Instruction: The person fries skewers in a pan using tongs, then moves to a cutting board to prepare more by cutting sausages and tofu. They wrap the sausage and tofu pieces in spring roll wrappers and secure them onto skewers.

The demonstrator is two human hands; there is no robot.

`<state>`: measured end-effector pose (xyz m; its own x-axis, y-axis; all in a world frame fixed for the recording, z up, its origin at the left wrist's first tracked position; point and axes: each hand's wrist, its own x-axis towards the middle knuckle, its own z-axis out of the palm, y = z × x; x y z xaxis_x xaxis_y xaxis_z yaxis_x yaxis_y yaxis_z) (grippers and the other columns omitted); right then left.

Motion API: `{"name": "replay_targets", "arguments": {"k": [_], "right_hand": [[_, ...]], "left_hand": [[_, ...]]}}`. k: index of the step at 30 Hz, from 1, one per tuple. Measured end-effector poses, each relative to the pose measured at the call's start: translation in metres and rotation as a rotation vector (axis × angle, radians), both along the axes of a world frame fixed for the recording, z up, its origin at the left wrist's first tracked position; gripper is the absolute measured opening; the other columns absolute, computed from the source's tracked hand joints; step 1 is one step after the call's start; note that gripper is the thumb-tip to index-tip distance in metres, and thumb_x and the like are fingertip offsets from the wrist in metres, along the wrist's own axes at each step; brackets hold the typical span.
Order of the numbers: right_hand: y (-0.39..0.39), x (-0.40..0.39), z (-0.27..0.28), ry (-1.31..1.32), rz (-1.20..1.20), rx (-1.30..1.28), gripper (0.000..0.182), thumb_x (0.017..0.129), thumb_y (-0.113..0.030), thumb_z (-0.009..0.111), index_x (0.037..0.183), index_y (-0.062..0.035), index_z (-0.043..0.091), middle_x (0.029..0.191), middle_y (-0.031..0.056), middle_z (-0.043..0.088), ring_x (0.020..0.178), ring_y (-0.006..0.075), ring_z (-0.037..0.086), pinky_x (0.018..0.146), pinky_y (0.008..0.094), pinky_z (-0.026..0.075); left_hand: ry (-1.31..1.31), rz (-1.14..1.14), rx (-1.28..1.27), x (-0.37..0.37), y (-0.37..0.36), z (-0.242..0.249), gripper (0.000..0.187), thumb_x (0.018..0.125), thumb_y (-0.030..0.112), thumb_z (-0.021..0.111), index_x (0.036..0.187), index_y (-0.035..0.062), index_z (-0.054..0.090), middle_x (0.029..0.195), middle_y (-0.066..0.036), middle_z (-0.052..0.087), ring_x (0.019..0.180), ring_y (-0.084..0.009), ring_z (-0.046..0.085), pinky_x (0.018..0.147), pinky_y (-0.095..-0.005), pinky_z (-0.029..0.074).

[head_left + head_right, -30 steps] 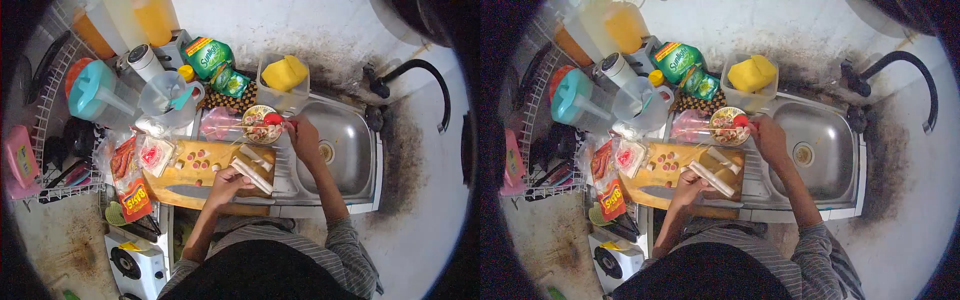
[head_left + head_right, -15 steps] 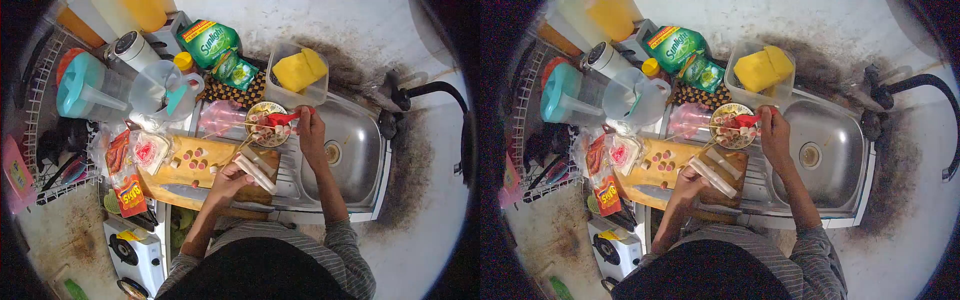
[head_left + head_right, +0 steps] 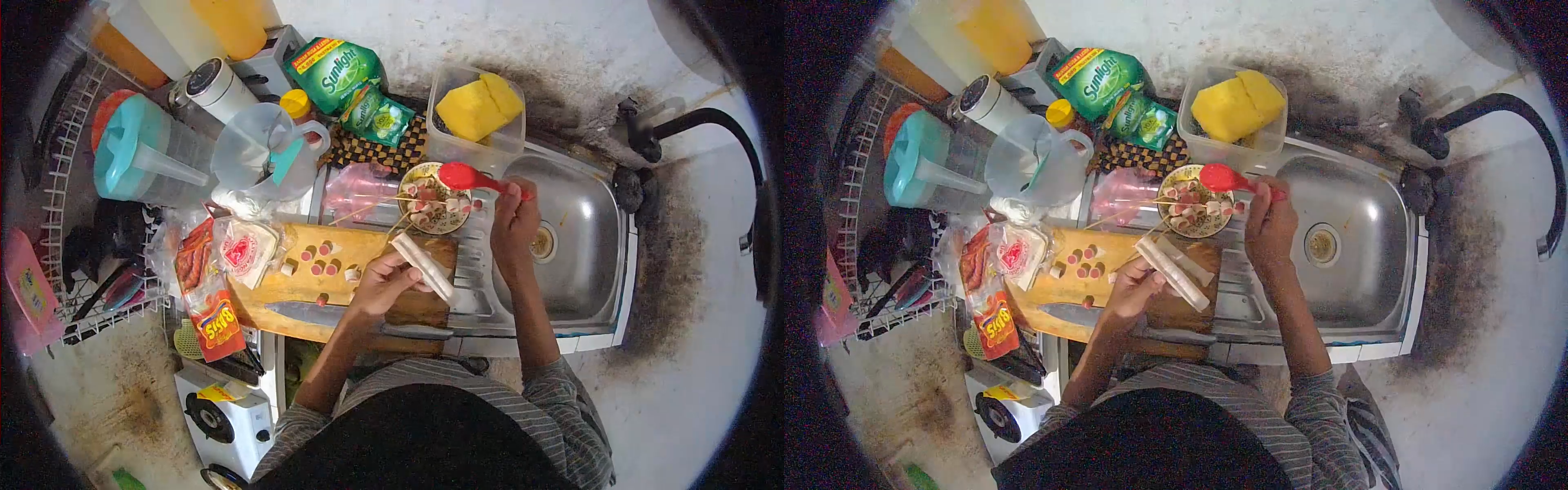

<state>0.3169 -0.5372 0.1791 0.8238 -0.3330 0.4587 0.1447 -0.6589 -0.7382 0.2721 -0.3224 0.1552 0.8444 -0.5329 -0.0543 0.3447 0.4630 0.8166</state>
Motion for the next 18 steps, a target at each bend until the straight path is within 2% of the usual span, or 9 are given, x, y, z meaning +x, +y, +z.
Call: {"name": "replay_targets", "arguments": {"k": [1,3,4,6,8,10,11,15,18], "right_hand": [[0.000,-0.003,0.005,-0.003,-0.004,-0.001,0.024,0.093,-0.023,0.039,0.093,-0.0022,0.051,0.069,0.0079,0.056,0.057,0.0133,0.054,0.052,0.0270,0.042],[0.000,-0.011,0.021,-0.022,0.014,0.422,0.026,0.094,-0.026,0.038,0.091,-0.0036,0.049,0.063,0.0026,0.048,0.051,0.0079,0.045,0.045,0.0229,0.036],[0.000,-0.015,0.029,-0.024,0.013,0.421,0.026,0.094,-0.026,0.038,0.091,-0.0036,0.049,0.063,0.0026,0.048,0.051,0.0079,0.045,0.045,0.0229,0.036],[-0.001,-0.025,0.048,-0.167,0.053,0.624,0.028,0.094,-0.031,0.035,0.088,-0.0053,0.047,0.060,-0.0020,0.040,0.048,0.0043,0.036,0.042,0.0200,0.029],[0.002,-0.040,0.072,-0.144,0.001,0.531,0.030,0.094,-0.033,0.034,0.086,-0.0064,0.046,0.059,-0.0013,0.041,0.046,0.0045,0.036,0.042,0.0196,0.028],[0.004,-0.051,0.087,-0.231,-0.006,0.517,0.028,0.095,-0.029,0.032,0.086,-0.0059,0.046,0.056,-0.0019,0.038,0.046,0.0044,0.033,0.041,0.0204,0.027],[0.001,-0.058,0.091,-0.266,0.051,0.469,0.028,0.095,-0.027,0.031,0.085,-0.0054,0.045,0.060,0.0004,0.041,0.045,0.0048,0.033,0.039,0.0204,0.026],[0.004,-0.077,0.109,-0.300,0.129,0.409,0.029,0.095,-0.029,0.033,0.085,-0.0045,0.045,0.071,0.0050,0.045,0.046,0.0054,0.035,0.038,0.0202,0.027],[0.010,-0.085,0.114,-0.337,0.145,0.352,0.030,0.094,-0.030,0.034,0.083,-0.0045,0.044,0.072,0.0049,0.045,0.046,0.0058,0.033,0.038,0.0200,0.028]], "left_hand": [[-0.003,-0.038,0.031,0.001,-0.001,0.003,0.026,0.088,0.007,0.050,0.112,-0.0026,0.049,0.103,-0.010,0.058,0.090,-0.0193,0.059,0.076,-0.0309,0.052],[0.052,-0.023,-0.033,0.002,-0.009,0.004,0.029,0.088,0.007,0.049,0.115,-0.0013,0.046,0.107,-0.009,0.055,0.093,-0.0194,0.057,0.077,-0.0327,0.052],[0.110,-0.005,-0.095,0.002,-0.014,0.004,0.031,0.089,0.007,0.048,0.118,0.0000,0.044,0.111,-0.009,0.053,0.096,-0.0194,0.056,0.078,-0.0345,0.052],[0.164,0.016,-0.134,0.004,-0.023,0.005,0.031,0.089,0.007,0.047,0.119,0.0015,0.043,0.113,-0.008,0.051,0.099,-0.0195,0.055,0.078,-0.0361,0.052],[0.219,0.033,-0.177,0.007,-0.028,0.006,0.031,0.089,0.008,0.047,0.119,0.0031,0.042,0.116,-0.007,0.049,0.101,-0.0197,0.053,0.078,-0.0376,0.053],[0.158,-0.002,-0.093,0.011,-0.032,0.009,0.028,0.089,0.008,0.047,0.117,0.0049,0.044,0.112,-0.007,0.052,0.098,-0.0199,0.055,0.077,-0.0372,0.053],[0.158,-0.006,-0.104,0.012,-0.034,0.007,0.024,0.088,0.007,0.049,0.112,0.0041,0.048,0.108,-0.006,0.055,0.095,-0.0184,0.057,0.074,-0.0354,0.054],[0.155,-0.017,-0.074,0.011,-0.039,0.007,0.022,0.086,0.007,0.052,0.108,0.0034,0.051,0.102,-0.006,0.057,0.091,-0.0165,0.058,0.071,-0.0330,0.055],[0.154,-0.045,-0.097,0.011,-0.042,0.010,0.022,0.085,0.006,0.054,0.106,0.0027,0.052,0.101,-0.007,0.058,0.088,-0.0152,0.059,0.068,-0.0310,0.056]]}}
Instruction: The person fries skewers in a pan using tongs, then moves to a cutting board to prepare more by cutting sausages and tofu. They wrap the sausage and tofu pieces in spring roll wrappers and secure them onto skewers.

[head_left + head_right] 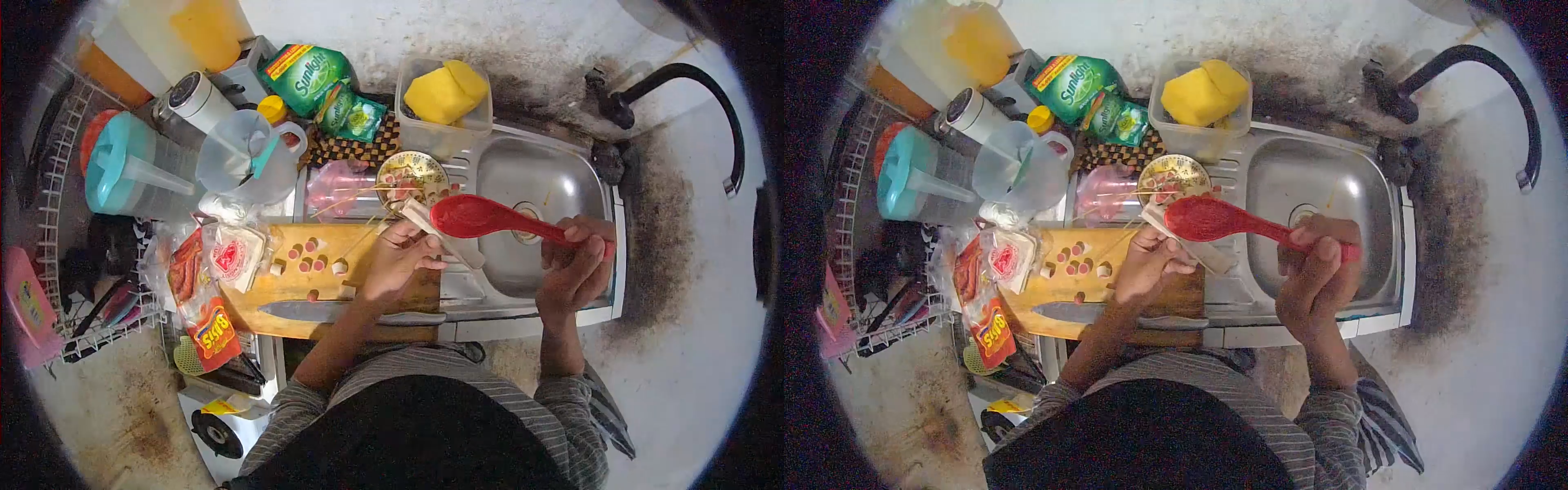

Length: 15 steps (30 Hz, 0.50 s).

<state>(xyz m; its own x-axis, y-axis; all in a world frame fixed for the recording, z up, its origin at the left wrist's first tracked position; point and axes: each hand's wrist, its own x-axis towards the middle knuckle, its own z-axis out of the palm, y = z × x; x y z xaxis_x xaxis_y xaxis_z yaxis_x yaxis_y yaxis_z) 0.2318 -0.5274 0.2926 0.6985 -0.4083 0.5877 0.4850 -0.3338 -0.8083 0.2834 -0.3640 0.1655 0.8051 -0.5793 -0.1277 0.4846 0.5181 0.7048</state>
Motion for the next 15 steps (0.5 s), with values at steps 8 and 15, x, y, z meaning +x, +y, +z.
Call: {"name": "replay_targets", "arguments": {"k": [8,15], "right_hand": [[-0.005,-0.014,0.005,0.024,0.141,-0.204,0.028,0.092,-0.028,0.035,0.088,-0.0013,0.043,0.072,0.0061,0.048,0.055,0.0121,0.045,0.047,0.0230,0.034],[-0.004,-0.016,0.031,-0.010,0.345,-0.779,0.021,0.077,-0.030,0.057,0.073,-0.0098,0.058,0.061,0.0040,0.046,0.057,0.0241,0.050,0.053,0.0346,0.038]], "left_hand": [[-0.125,-0.013,-0.079,0.001,-0.004,0.006,0.022,0.087,0.003,0.048,0.109,0.0006,0.051,0.097,-0.009,0.059,0.080,-0.0173,0.061,0.069,-0.0280,0.055],[-0.144,-0.035,-0.021,0.004,-0.002,0.001,0.022,0.088,0.004,0.046,0.109,-0.0006,0.051,0.094,-0.010,0.059,0.078,-0.0173,0.061,0.068,-0.0280,0.055]]}}
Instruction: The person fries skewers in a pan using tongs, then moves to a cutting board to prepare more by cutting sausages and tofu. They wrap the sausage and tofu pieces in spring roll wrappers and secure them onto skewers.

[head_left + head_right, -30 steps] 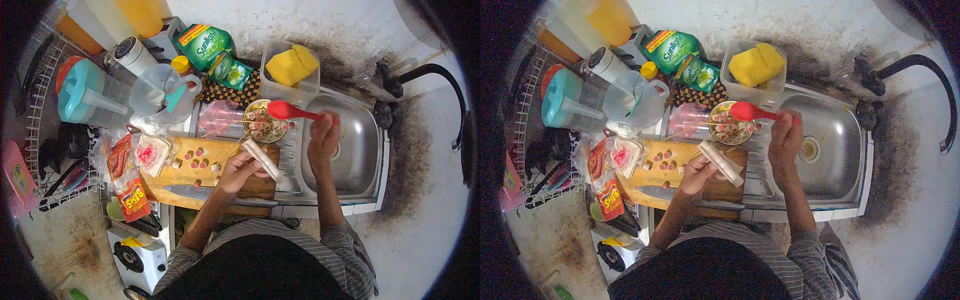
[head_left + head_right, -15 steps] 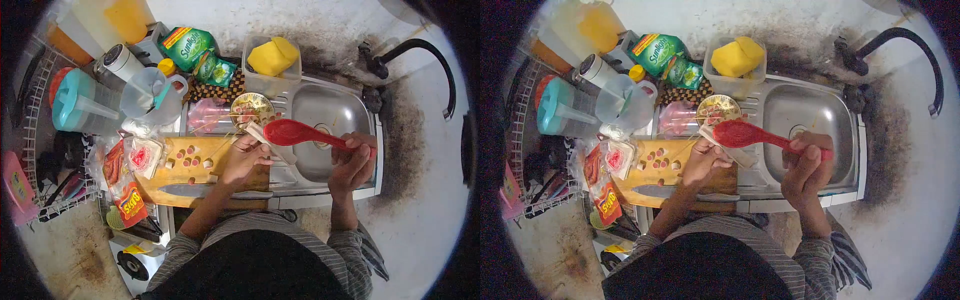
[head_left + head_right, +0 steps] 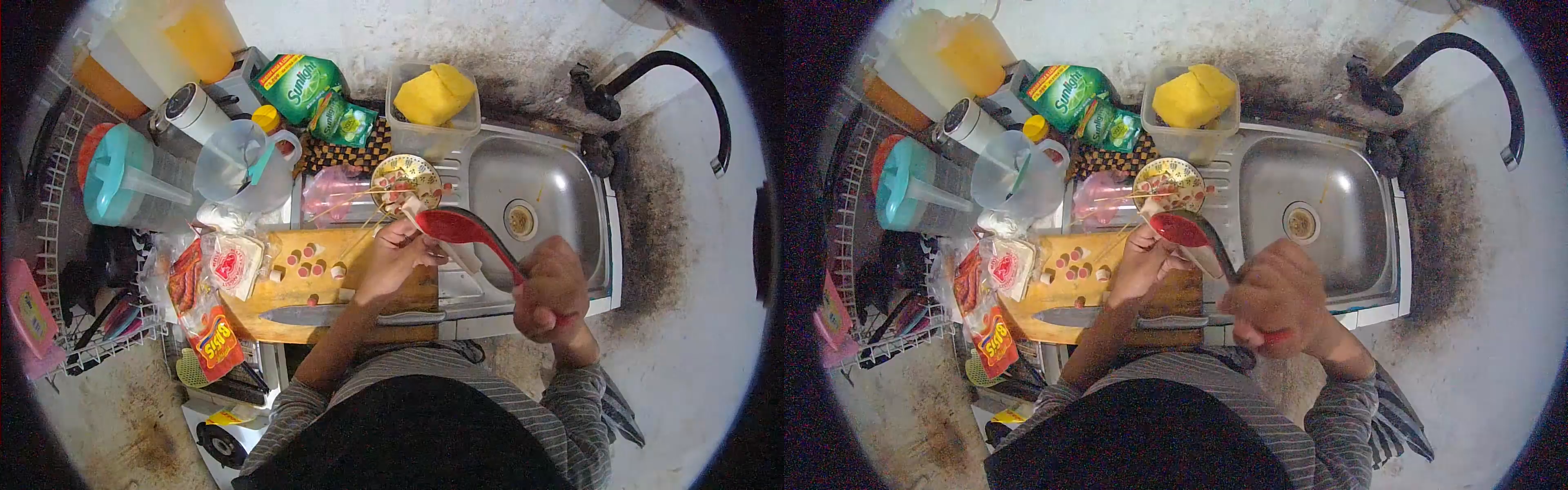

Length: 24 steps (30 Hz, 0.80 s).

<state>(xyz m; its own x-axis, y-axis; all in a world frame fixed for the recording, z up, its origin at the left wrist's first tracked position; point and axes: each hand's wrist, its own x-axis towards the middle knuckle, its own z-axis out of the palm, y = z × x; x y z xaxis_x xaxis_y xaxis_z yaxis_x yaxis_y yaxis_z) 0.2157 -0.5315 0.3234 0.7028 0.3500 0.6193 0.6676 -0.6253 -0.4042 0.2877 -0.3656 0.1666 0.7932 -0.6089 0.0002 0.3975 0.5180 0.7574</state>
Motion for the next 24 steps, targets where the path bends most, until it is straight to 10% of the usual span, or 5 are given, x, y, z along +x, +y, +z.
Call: {"name": "replay_targets", "arguments": {"k": [7,24], "right_hand": [[-0.005,-0.015,0.004,-0.091,0.069,-0.155,0.023,0.063,-0.033,0.059,0.070,-0.0103,0.058,0.059,0.0024,0.042,0.056,0.0204,0.050,0.052,0.0328,0.038],[-0.018,-0.017,-0.019,0.076,-0.075,0.078,0.030,0.082,-0.033,0.048,0.065,-0.0092,0.055,0.063,0.0071,0.049,0.057,0.0258,0.049,0.054,0.0373,0.037]], "left_hand": [[0.082,0.015,-0.269,0.005,0.005,-0.006,0.019,0.088,0.009,0.051,0.104,0.0002,0.051,0.091,-0.010,0.060,0.078,-0.0150,0.061,0.063,-0.0268,0.055],[0.181,0.263,-0.082,0.011,0.002,0.013,0.021,0.091,0.016,0.045,0.107,0.0036,0.050,0.090,-0.008,0.061,0.082,-0.0142,0.061,0.067,-0.0275,0.054]]}}
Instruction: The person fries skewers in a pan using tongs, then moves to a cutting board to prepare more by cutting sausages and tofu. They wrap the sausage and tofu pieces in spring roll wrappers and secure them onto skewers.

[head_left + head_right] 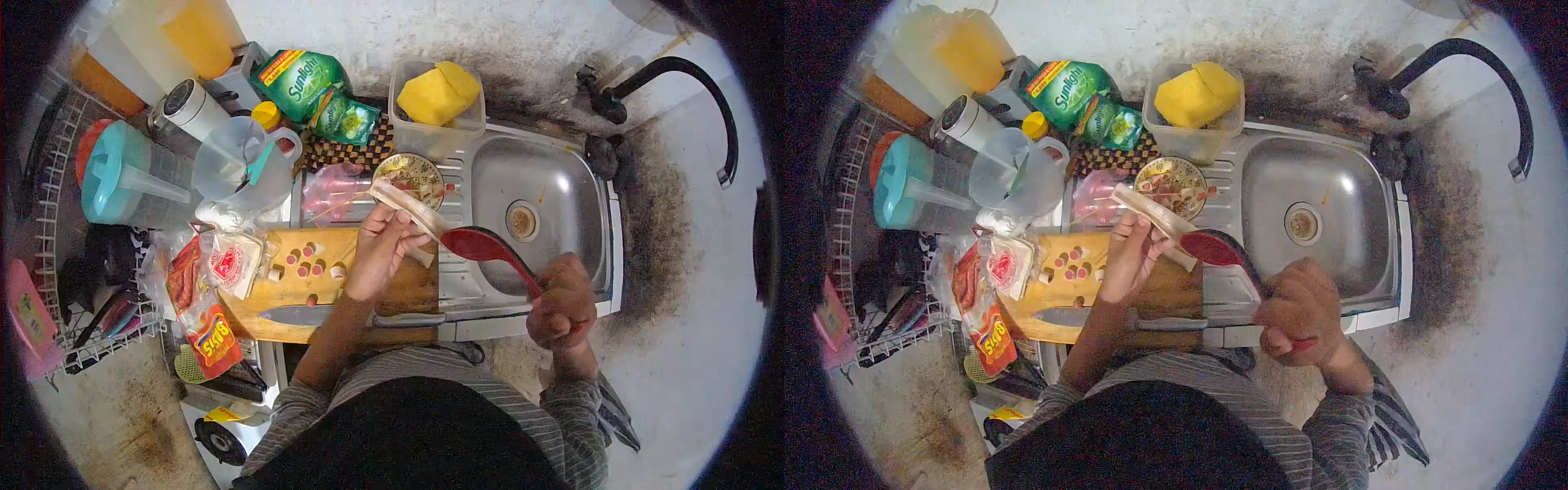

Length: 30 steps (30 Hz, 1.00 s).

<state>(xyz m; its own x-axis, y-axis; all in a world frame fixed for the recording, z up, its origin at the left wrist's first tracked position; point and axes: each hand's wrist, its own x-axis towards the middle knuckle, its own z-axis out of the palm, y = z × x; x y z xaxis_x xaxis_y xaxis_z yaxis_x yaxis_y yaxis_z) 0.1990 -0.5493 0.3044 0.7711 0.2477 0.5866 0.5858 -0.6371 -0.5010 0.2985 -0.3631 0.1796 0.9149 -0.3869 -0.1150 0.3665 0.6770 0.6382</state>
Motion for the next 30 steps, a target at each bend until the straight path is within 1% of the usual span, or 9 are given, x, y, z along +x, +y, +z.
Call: {"name": "replay_targets", "arguments": {"k": [5,12,15,18,21,23,25,28,30], "right_hand": [[0.004,0.014,-0.006,-0.018,-0.073,0.204,0.028,0.085,-0.026,0.044,0.066,-0.0079,0.054,0.063,0.0079,0.050,0.056,0.0262,0.049,0.054,0.0369,0.036],[0.018,0.036,-0.011,-0.059,-0.157,0.327,0.018,0.083,-0.018,0.045,0.070,-0.0080,0.053,0.062,0.0075,0.050,0.054,0.0256,0.048,0.054,0.0362,0.037],[0.017,0.034,-0.013,-0.081,-0.140,0.289,0.018,0.084,-0.018,0.044,0.071,-0.0083,0.053,0.061,0.0072,0.050,0.053,0.0255,0.047,0.053,0.0363,0.037],[0.009,0.028,-0.006,-0.072,-0.053,0.184,0.020,0.085,-0.020,0.043,0.072,-0.0081,0.053,0.059,0.0077,0.049,0.053,0.0251,0.048,0.052,0.0355,0.036],[0.008,0.016,-0.006,-0.072,-0.055,0.227,0.024,0.087,-0.023,0.042,0.071,-0.0075,0.052,0.058,0.0082,0.049,0.053,0.0233,0.047,0.052,0.0332,0.036],[0.001,0.008,-0.010,-0.078,-0.095,0.232,0.026,0.088,-0.025,0.041,0.071,-0.0069,0.051,0.058,0.0079,0.049,0.053,0.0225,0.047,0.052,0.0323,0.036],[-0.005,0.006,-0.015,-0.089,-0.133,0.240,0.028,0.088,-0.027,0.041,0.072,-0.0063,0.051,0.058,0.0076,0.048,0.054,0.0217,0.047,0.052,0.0313,0.036],[-0.006,0.015,-0.019,-0.016,-0.225,0.610,0.029,0.089,-0.027,0.041,0.072,-0.0049,0.046,0.063,0.0076,0.046,0.062,0.0222,0.049,0.054,0.0312,0.037],[-0.011,0.036,-0.036,0.017,-0.306,0.499,0.027,0.089,-0.026,0.043,0.073,-0.0040,0.048,0.066,0.0088,0.047,0.063,0.0235,0.050,0.056,0.0323,0.039]], "left_hand": [[-0.174,-0.204,-0.068,-0.003,-0.002,-0.011,0.024,0.089,0.009,0.048,0.112,0.0032,0.049,0.100,-0.007,0.059,0.084,-0.0159,0.061,0.071,-0.0286,0.054],[-0.136,-0.232,0.042,-0.009,-0.006,-0.005,0.025,0.088,0.009,0.049,0.112,0.0029,0.049,0.101,-0.008,0.058,0.081,-0.0142,0.060,0.070,-0.0280,0.054],[-0.152,-0.183,0.049,-0.009,-0.005,-0.005,0.024,0.088,0.008,0.049,0.111,0.0020,0.049,0.101,-0.008,0.058,0.083,-0.0151,0.060,0.071,-0.0286,0.054],[-0.098,-0.157,-0.062,-0.008,-0.001,-0.010,0.024,0.089,0.009,0.048,0.111,0.0017,0.049,0.100,-0.008,0.058,0.086,-0.0165,0.060,0.073,-0.0292,0.054],[-0.046,-0.110,-0.077,-0.005,0.000,-0.008,0.023,0.089,0.011,0.047,0.111,0.0017,0.049,0.101,-0.009,0.058,0.088,-0.0178,0.061,0.073,-0.0292,0.054],[-0.001,-0.023,0.035,-0.006,-0.002,0.004,0.020,0.092,0.016,0.042,0.107,0.0045,0.049,0.095,-0.006,0.058,0.080,-0.0121,0.059,0.072,-0.0284,0.054],[-0.007,-0.027,0.001,-0.005,0.001,0.000,0.021,0.091,0.014,0.043,0.109,0.0032,0.049,0.097,-0.008,0.058,0.084,-0.0150,0.060,0.072,-0.0290,0.054],[-0.050,-0.076,-0.046,-0.006,0.009,-0.010,0.023,0.090,0.012,0.045,0.111,0.0019,0.048,0.100,-0.010,0.058,0.089,-0.0186,0.060,0.073,-0.0304,0.054],[-0.087,-0.121,-0.055,-0.011,0.015,-0.015,0.024,0.090,0.011,0.044,0.112,0.0019,0.047,0.100,-0.010,0.058,0.090,-0.0192,0.060,0.074,-0.0312,0.054]]}}
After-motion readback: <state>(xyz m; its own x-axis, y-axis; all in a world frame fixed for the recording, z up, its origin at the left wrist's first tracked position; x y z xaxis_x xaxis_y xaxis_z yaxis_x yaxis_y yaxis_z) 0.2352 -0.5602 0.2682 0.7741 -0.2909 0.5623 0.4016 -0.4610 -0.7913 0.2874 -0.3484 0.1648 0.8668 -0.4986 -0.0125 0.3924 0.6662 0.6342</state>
